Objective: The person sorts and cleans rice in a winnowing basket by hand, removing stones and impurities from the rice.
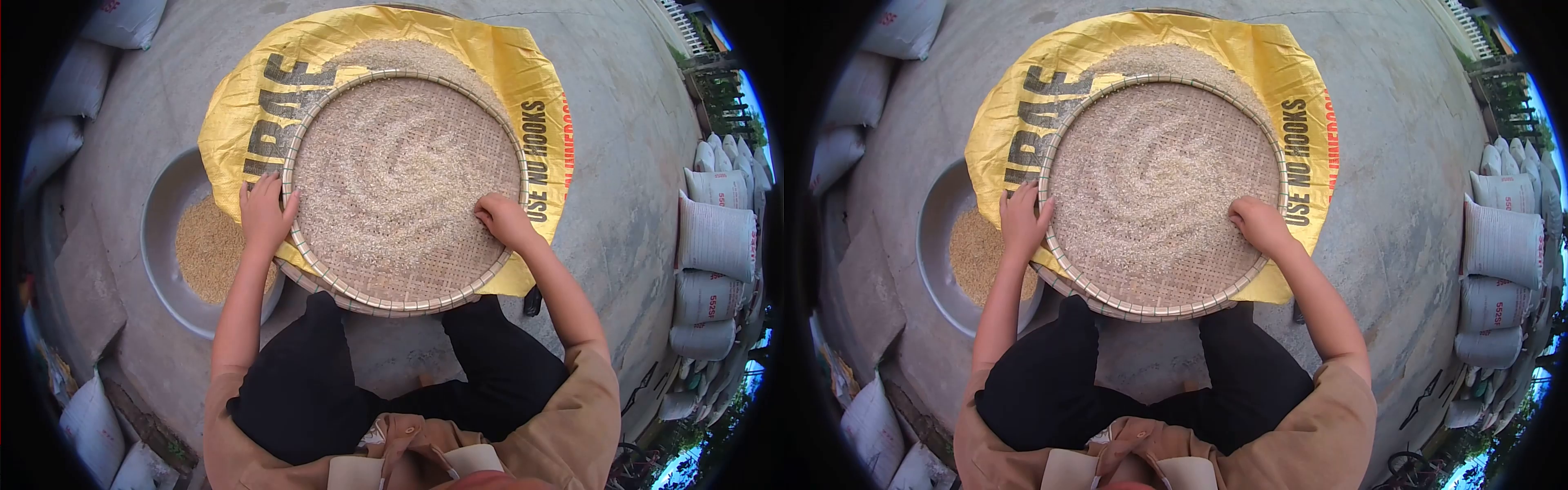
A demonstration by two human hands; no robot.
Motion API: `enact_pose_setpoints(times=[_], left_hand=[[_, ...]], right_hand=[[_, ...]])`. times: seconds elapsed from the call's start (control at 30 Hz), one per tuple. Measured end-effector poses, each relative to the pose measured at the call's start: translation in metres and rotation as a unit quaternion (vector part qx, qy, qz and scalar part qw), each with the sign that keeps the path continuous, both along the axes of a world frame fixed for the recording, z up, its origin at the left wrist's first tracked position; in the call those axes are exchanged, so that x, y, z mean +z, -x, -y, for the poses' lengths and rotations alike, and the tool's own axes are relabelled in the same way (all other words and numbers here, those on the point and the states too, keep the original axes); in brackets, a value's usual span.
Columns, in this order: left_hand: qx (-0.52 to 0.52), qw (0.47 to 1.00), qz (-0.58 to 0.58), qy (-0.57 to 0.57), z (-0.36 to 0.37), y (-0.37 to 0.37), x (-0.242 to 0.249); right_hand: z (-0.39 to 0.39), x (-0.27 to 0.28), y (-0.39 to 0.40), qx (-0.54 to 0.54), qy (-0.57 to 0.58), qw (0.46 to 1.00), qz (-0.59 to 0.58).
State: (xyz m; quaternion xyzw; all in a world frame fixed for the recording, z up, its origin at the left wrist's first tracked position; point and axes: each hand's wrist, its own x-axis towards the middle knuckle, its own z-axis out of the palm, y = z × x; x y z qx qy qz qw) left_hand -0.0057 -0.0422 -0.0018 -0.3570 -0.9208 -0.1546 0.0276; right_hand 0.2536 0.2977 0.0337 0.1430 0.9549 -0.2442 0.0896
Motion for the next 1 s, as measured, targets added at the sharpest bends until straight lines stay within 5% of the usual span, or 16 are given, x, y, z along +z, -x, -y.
enact_pose_setpoints(times=[1.0], left_hand=[[0.006,1.0,0.009,0.007,0.0,0.0,0.001]], right_hand=[[0.041,-0.011,0.034,-0.077,0.032,0.996,0.022]])
